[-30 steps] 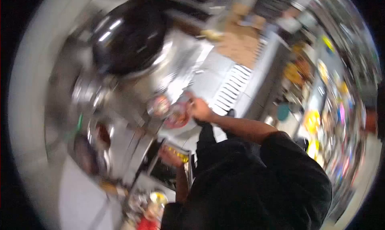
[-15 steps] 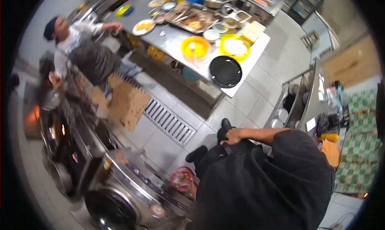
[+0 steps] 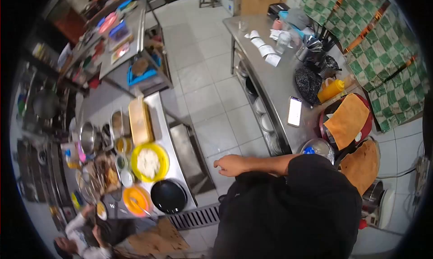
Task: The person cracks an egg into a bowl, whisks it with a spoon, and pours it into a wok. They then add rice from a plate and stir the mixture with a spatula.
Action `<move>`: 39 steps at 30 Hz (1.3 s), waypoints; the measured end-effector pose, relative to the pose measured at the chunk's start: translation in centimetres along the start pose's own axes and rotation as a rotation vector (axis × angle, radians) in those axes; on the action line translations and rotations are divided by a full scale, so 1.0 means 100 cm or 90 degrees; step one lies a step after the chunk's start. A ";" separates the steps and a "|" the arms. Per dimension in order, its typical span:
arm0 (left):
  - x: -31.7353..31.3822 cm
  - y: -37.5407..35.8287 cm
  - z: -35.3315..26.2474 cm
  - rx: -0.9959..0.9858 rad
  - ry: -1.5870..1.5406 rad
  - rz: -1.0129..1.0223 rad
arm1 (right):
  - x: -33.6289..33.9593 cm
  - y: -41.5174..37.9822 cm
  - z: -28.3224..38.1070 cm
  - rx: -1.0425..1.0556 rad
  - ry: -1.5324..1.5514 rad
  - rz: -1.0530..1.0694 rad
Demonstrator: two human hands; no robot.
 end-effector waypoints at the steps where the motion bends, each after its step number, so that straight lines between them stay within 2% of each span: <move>1: -0.013 0.007 -0.032 -0.021 0.028 0.018 | 0.022 0.002 -0.002 -0.044 0.065 -0.019; 5: -0.061 0.035 -0.141 -0.104 0.128 0.088 | 0.096 -0.001 -0.023 -0.026 0.084 -0.189; 7: -0.088 0.049 -0.183 -0.144 0.179 0.125 | 0.141 -0.023 -0.033 -0.062 0.086 -0.338; 9: -0.119 0.063 -0.222 -0.180 0.224 0.169 | 0.183 -0.051 -0.043 -0.039 0.066 -0.487; 11: -0.150 0.063 -0.257 -0.204 0.269 0.204 | 0.224 -0.082 -0.070 -0.159 0.059 -0.539; 13: -0.182 0.060 -0.289 -0.220 0.315 0.233 | 0.268 -0.123 -0.098 -0.251 0.026 -0.655; 15: -0.215 0.059 -0.316 -0.234 0.356 0.259 | 0.320 -0.166 -0.103 -0.285 -0.015 -0.709; 17: -0.249 0.057 -0.340 -0.243 0.397 0.281 | 0.369 -0.209 -0.116 -0.425 -0.025 -0.767; 21: -0.313 0.052 -0.372 -0.243 0.472 0.296 | 0.469 -0.297 -0.213 -0.489 -0.184 -0.865; 23: -0.327 0.048 -0.383 -0.231 0.504 0.282 | 0.512 -0.349 -0.246 -0.683 -0.307 -0.883; 25: -0.330 0.046 -0.393 -0.216 0.536 0.261 | 0.545 -0.394 -0.284 -0.776 -0.419 -0.897; 26: -0.326 0.046 -0.395 -0.207 0.546 0.251 | 0.553 -0.406 -0.298 -0.780 -0.411 -0.892; 28: -0.314 0.044 -0.400 -0.193 0.579 0.236 | 0.572 -0.414 -0.317 -0.695 -0.474 -0.825; 30: -0.285 0.038 -0.395 -0.177 0.595 0.209 | 0.575 -0.409 -0.338 -0.825 -0.473 -0.685; 31: -0.263 0.032 -0.384 -0.178 0.607 0.195 | 0.572 -0.419 -0.375 -0.771 -0.502 -0.674; 32: -0.240 0.025 -0.368 -0.180 0.621 0.181 | 0.576 -0.405 -0.364 -0.808 -0.460 -0.650; 33: -0.221 0.019 -0.350 -0.204 0.651 0.179 | 0.572 -0.405 -0.369 -0.704 -0.545 -0.727; 34: -0.206 0.017 -0.333 -0.259 0.692 0.191 | 0.561 -0.428 -0.407 -0.699 -0.584 -0.725; 35: -0.203 0.016 -0.313 -0.337 0.750 0.205 | 0.557 -0.433 -0.417 -0.694 -0.623 -0.723; 36: -0.204 0.020 -0.301 -0.419 0.800 0.224 | 0.543 -0.436 -0.412 -0.712 -0.890 -0.626; 37: -0.204 0.021 -0.287 -0.469 0.820 0.221 | 0.548 -0.460 -0.425 -0.904 -0.728 -0.591; 38: -0.204 0.008 -0.273 -0.490 0.842 0.188 | 0.558 -0.471 -0.410 -0.546 -0.758 -0.655; 39: -0.209 0.011 -0.282 -0.512 0.872 0.166 | 0.570 -0.432 -0.342 -0.761 -0.694 -0.625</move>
Point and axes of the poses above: each hand's wrist, its own y-axis towards the middle knuckle, its own x-axis out of the back of the hand, z = x × y, the point moved 7 cm from there along y, towards the middle knuckle, and after that the axes turned 11 degrees about y, right-handed, at the moved point
